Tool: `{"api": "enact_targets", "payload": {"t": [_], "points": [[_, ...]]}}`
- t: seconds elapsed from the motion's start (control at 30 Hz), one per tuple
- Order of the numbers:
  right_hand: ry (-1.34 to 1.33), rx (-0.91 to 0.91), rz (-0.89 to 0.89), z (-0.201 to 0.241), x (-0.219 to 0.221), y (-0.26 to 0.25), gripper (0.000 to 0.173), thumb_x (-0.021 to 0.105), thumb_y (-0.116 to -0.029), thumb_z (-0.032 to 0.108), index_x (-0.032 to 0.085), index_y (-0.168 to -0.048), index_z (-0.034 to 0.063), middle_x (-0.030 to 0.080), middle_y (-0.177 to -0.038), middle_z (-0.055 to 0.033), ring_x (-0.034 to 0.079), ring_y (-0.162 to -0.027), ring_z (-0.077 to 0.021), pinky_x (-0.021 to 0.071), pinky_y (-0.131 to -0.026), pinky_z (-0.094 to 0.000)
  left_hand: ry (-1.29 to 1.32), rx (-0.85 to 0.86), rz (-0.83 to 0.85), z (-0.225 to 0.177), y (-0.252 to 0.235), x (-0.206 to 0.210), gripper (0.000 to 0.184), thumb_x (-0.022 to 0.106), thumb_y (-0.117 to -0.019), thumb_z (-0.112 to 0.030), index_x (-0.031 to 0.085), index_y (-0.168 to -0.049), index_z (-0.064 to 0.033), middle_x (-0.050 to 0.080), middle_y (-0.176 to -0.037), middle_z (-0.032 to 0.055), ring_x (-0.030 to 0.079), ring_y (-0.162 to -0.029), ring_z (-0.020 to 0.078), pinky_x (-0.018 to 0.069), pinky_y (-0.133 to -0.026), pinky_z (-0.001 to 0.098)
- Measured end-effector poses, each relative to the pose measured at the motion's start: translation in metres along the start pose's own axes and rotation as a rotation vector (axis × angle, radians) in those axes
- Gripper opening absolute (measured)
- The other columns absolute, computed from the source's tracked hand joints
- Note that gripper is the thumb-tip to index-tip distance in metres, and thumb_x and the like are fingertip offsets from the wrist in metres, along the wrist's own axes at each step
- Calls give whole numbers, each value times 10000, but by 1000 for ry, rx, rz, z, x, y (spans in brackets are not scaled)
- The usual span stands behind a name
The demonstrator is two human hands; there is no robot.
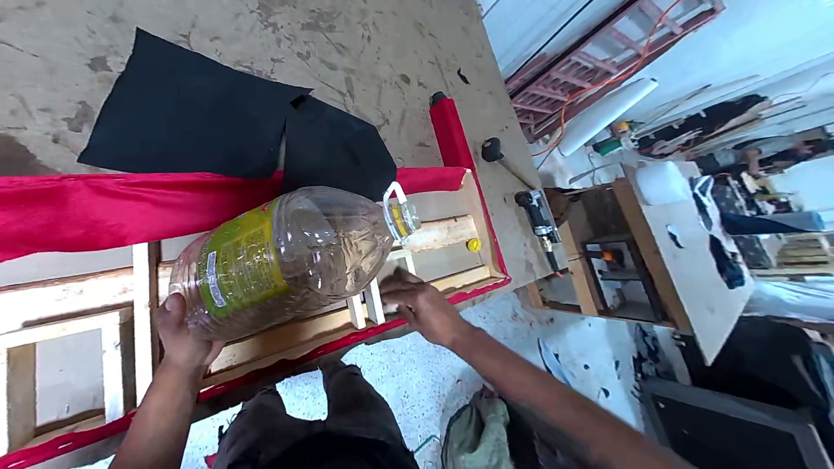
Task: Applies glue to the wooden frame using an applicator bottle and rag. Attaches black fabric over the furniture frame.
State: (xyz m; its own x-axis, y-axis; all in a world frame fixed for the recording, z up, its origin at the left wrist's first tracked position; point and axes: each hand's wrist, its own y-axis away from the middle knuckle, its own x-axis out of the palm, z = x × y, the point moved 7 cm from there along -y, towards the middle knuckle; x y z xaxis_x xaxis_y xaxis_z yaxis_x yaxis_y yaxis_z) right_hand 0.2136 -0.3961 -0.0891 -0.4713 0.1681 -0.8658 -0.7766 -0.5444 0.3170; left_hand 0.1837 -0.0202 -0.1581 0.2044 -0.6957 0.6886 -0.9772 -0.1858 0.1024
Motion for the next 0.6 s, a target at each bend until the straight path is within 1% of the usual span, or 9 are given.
{"api": "enact_targets", "payload": {"t": [0.03, 0.1, 0.2, 0.27, 0.33, 0.4, 0.47, 0.53, 0.6], "points": [[34, -20, 79, -1, -6, 3, 318, 523, -1009, 82, 759, -1177, 214, 693, -1307, 79, 606, -1269, -128, 499, -1085, -389, 9, 1, 17, 0, -1, -3, 701, 658, -811, -746, 599, -1358, -312, 713, -1214, -53, 684, -1113, 104, 597, -926, 365], [100, 16, -53, -4, -15, 3, 290, 565, -994, 94, 768, -1163, 214, 714, -1261, 73, 655, -1146, -150, 551, -979, -384, 33, -9, 22, 2, -2, -5, 723, 675, -798, -736, 591, -1366, -297, 710, -1222, -31, 691, -1110, 127, 605, -908, 389], [12, 11, -256, -3, -3, -17, 268, 591, -976, 83, 784, -1123, 197, 702, -1269, 80, 616, -1215, -118, 528, -1034, -347, 35, 14, 9, 2, -4, -1, 743, 673, -796, -737, 570, -1386, -297, 699, -1243, -19, 685, -1123, 144, 604, -912, 408], [-80, -18, -78, -2, -1, -25, 277, 556, -992, 83, 785, -1097, 198, 710, -1240, 76, 606, -1233, -104, 505, -1076, -360, 69, 17, 26, -1, -2, 0, 654, 663, -809, -728, 637, -1307, -305, 726, -1179, -36, 705, -1072, 122, 615, -880, 386], [-122, -6, 297, 7, -7, -21, 306, 519, -1001, 79, 775, -1145, 164, 724, -1214, -38, 640, -1202, -214, 498, -1066, -478, 97, 15, 62, -4, -1, 3, 619, 648, -828, -717, 651, -1284, -299, 726, -1171, -35, 703, -1071, 124, 612, -885, 392], [-78, 40, 550, 10, -16, -22, 334, 482, -1022, 97, 738, -1233, 133, 722, -1181, -136, 665, -1146, -312, 502, -1008, -553, 109, 29, 89, -2, -7, 7, 661, 653, -835, -694, 603, -1352, -285, 703, -1226, -15, 686, -1118, 146, 602, -914, 420], [114, 77, 693, 13, -13, -26, 278, 523, -1011, 106, 722, -1205, 116, 713, -1101, -164, 674, -1059, -360, 527, -908, -591, 36, 68, 73, -4, -4, 5, 719, 641, -834, -717, 554, -1408, -292, 682, -1256, -37, 666, -1140, 116, 592, -931, 384], [317, 101, 798, 15, -11, -25, 204, 591, -984, 123, 697, -1152, 78, 690, -1076, -198, 663, -1035, -416, 527, -857, -637, 11, 65, 58, -5, 1, 7, 681, 646, -818, -738, 600, -1343, -307, 714, -1183, -66, 694, -1071, 81, 613, -875, 339], [390, 122, 869, 19, -20, -34, 231, 595, -980, 140, 691, -1176, 66, 684, -1087, -218, 655, -1041, -438, 512, -843, -659, -8, 52, 57, -4, 0, 9, 688, 650, -806, -749, 609, -1326, -300, 723, -1155, -61, 702, -1045, 78, 618, -854, 331]]}}
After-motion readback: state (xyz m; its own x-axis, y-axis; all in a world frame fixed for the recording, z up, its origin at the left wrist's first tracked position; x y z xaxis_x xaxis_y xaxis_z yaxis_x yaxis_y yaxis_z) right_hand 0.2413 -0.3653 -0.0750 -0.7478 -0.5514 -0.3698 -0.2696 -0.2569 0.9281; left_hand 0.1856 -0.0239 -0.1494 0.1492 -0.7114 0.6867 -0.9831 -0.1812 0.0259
